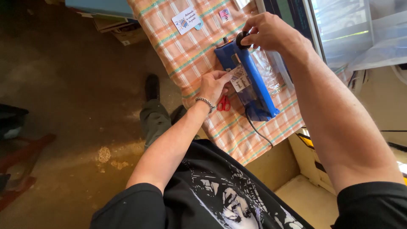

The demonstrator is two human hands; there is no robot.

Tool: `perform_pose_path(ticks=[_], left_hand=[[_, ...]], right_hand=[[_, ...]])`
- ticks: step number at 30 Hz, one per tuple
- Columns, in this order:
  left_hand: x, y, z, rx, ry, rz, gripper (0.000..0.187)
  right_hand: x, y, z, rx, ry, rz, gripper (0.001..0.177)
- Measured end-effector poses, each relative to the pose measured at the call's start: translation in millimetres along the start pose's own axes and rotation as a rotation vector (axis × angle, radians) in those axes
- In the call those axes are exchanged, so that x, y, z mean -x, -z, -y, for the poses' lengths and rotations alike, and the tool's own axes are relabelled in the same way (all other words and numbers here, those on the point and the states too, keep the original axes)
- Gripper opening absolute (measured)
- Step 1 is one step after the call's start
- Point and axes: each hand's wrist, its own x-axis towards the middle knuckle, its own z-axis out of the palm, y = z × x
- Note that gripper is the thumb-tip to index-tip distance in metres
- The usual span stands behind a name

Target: Packaging small printed photos into plastic bags and sealing them using a manual heat sealer

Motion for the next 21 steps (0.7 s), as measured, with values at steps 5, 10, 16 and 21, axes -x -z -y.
perform_pose_path(ticks=[5,10,16,21], left_hand=[[14,-3,-17,-0.113,-0.046,-0.009,0.015],[20,-3,-22,-0.128,-0.02,-0.036,0.012],[37,-6,-11,-0.152,0.036,-0.075,0.014],[88,9,-9,-0.108,0.083,-0.125,0.014]], right_hand=[[1,1,0,0.032,0.015,-0.005,0.022],[0,1,2,0.045,0.019,0.001,0.022],[1,1,2,0.051,0.001,0.007,0.023],[0,0,-2,0.066,0.039,-0.008,0.019]])
